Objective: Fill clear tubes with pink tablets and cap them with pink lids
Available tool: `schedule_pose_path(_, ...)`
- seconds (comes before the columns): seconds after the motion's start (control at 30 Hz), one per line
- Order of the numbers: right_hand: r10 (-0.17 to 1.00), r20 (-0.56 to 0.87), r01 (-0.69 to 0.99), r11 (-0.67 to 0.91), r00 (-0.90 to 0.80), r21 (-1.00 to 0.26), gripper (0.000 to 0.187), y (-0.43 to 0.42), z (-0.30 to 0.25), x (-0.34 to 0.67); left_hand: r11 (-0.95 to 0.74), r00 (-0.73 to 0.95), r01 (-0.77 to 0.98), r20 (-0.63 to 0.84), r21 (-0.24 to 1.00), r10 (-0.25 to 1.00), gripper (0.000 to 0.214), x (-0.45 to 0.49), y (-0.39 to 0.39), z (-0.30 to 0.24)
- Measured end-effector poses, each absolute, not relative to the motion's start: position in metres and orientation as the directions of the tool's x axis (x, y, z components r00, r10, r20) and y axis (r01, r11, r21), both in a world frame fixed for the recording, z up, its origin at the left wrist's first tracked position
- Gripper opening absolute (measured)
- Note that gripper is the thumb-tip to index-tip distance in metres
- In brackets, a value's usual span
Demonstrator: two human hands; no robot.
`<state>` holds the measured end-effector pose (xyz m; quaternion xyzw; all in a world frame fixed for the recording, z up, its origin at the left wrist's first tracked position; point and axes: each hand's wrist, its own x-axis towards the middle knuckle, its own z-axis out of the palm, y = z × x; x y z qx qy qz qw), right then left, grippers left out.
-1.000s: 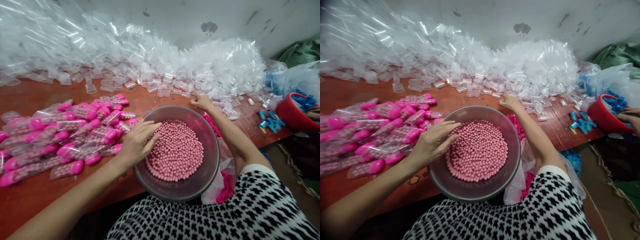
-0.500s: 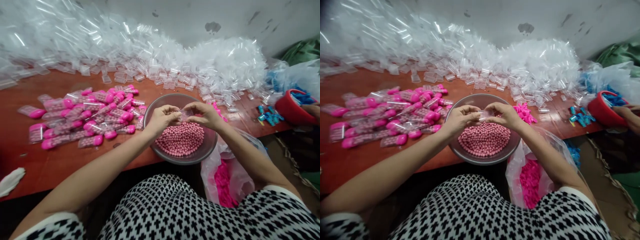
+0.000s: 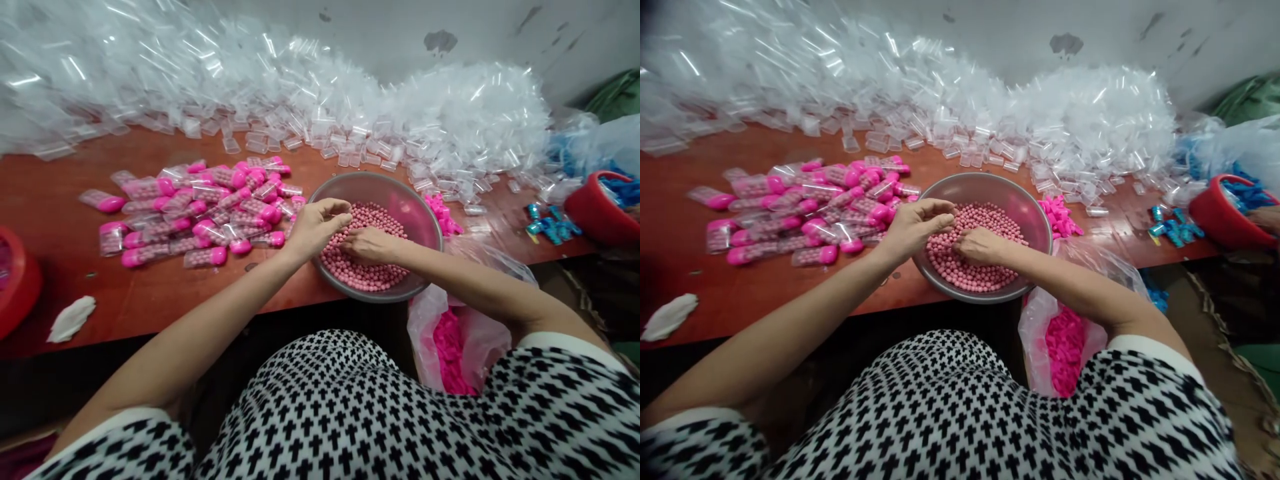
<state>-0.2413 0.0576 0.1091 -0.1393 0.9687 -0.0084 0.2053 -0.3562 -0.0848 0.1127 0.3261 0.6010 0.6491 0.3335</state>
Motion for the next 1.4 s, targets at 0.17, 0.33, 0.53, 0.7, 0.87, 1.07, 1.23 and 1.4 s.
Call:
schedule_pose_path(0.17,-0.129,-0.296,0.101,0.753,-0.946,-0.65,0.028,0.061,0.116,-0.235,-0.077,-0.629,0.047,0.09,0.996,0.772,0.032,-0.362,-0.092,0.108)
schedule_pose_path(0.33,0.043,-0.268,0.264,-0.074,-0.963,-0.962,0.031,0.068,0.128,-0.214,0.019,-0.53,0.146,0.062,0.989,0.846,0.04,-0.359,-0.093,0.115)
schedule_pose_path(0.53,0.229,-0.32,0.212,-0.396,-0.919,-0.893,0.032,0.057,0.131,-0.21,0.013,-0.457,0.019,-0.003,1.0,0.889,0.031,-0.351,-0.084,0.114)
schedule_pose_path(0.7,0.325,-0.296,0.157,-0.393,-0.898,-0.906,0.04,0.055,0.131,-0.21,-0.053,-0.602,-0.054,0.01,0.997,0.798,0.052,-0.346,-0.074,0.108)
schedule_pose_path(0.87,0.447,-0.154,0.001,-0.323,-0.881,-0.946,0.045,0.055,0.13,-0.21,-0.143,-0.567,-0.03,0.101,0.989,0.817,0.066,-0.34,-0.072,0.111)
schedule_pose_path(1.07,0.491,-0.091,-0.017,-0.212,-0.866,-0.977,0.047,0.06,0.123,-0.209,-0.114,-0.494,0.03,0.114,0.993,0.862,0.037,-0.339,-0.072,0.113)
schedule_pose_path(1.23,0.397,0.085,0.062,0.343,-0.914,-0.937,0.039,0.075,0.129,-0.197,-0.053,-0.493,-0.025,0.034,0.998,0.869,0.046,-0.339,-0.072,0.109)
schedule_pose_path(1.4,0.11,0.365,-0.163,0.75,-0.924,-0.641,0.025,0.096,0.145,-0.192,0.005,-0.408,-0.141,-0.063,0.99,0.911,0.058,-0.34,-0.072,0.113)
